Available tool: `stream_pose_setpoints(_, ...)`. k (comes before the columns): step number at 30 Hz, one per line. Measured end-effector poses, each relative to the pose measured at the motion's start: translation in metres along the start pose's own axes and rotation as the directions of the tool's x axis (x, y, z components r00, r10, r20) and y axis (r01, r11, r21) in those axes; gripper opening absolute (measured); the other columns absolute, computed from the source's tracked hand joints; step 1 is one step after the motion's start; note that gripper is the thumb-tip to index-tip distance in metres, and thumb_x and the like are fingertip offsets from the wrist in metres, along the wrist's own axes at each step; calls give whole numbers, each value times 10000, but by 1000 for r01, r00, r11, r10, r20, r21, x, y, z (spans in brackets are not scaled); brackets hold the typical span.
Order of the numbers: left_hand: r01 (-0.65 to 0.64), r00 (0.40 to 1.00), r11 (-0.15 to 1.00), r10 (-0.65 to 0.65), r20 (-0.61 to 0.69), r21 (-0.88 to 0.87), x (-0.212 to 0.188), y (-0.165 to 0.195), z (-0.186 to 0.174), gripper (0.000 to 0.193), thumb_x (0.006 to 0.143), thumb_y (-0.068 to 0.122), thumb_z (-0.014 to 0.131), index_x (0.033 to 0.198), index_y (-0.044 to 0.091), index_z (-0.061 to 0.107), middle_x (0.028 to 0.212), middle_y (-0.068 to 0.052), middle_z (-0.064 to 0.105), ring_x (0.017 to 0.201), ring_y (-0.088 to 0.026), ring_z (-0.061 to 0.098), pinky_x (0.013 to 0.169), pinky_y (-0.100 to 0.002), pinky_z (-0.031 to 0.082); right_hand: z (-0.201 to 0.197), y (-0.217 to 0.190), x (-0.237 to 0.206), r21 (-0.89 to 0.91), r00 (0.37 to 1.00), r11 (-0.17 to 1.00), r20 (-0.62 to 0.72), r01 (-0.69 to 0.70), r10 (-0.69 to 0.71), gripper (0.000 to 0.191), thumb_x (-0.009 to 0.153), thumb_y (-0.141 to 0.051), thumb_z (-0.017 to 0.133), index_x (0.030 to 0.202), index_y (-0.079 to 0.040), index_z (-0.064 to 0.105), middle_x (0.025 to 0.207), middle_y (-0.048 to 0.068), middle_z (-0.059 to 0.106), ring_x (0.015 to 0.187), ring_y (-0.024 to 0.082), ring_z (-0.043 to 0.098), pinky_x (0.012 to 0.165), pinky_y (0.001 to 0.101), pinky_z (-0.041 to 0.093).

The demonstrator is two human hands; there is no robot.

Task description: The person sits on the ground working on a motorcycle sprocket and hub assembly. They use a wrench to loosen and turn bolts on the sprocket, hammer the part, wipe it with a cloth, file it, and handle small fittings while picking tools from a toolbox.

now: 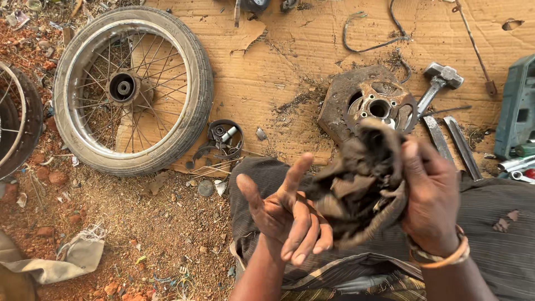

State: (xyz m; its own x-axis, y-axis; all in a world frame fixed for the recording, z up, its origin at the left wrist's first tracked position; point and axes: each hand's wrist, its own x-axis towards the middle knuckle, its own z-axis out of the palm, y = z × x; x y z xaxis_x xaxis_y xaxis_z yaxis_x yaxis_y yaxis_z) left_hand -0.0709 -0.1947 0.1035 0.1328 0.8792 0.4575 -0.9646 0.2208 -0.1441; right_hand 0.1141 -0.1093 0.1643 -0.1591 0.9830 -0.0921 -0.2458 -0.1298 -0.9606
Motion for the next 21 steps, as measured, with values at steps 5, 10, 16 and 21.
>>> stream_pose_setpoints(5, 58, 998, 979, -55, 23, -194, 13, -20, 1, 1132, 893, 996, 243, 1643, 201, -52, 679, -218, 674, 655, -345, 730, 780, -505, 571, 6, 17, -3, 20, 917, 944, 245, -329, 315, 330, 1015, -118, 584, 1285, 43, 685, 995, 46, 726, 857, 85, 641, 755, 242, 541)
stream_pose_setpoints(10, 115, 982, 991, -124, -142, -72, 14, -13, -1, 1160, 818, 990, 215, 1683, 275, -78, 708, -260, 677, 673, -380, 730, 796, -554, 580, 12, 15, -8, -321, 945, 939, 252, -122, 209, 256, 1008, -91, 611, 1165, 83, 715, 1018, 53, 716, 884, 82, 625, 776, 234, 524)
stream_pose_setpoints(16, 186, 949, 982, -173, -264, 25, 9, -11, -5, 1202, 773, 971, 198, 1738, 310, -81, 775, -298, 680, 713, -396, 719, 809, -573, 595, 16, 9, -7, -430, 966, 901, 250, 55, 60, 214, 983, -59, 613, 1124, 81, 692, 1072, 62, 723, 937, 96, 647, 828, 236, 529)
stream_pose_setpoints(21, 202, 932, 968, -144, -332, 147, 11, -15, -7, 1231, 785, 950, 198, 1802, 314, -79, 822, -296, 701, 702, -377, 716, 759, -547, 594, 10, 20, -8, -383, 975, 922, 218, 48, 40, 198, 998, -60, 624, 1120, 72, 706, 1085, 59, 711, 921, 99, 639, 820, 232, 517)
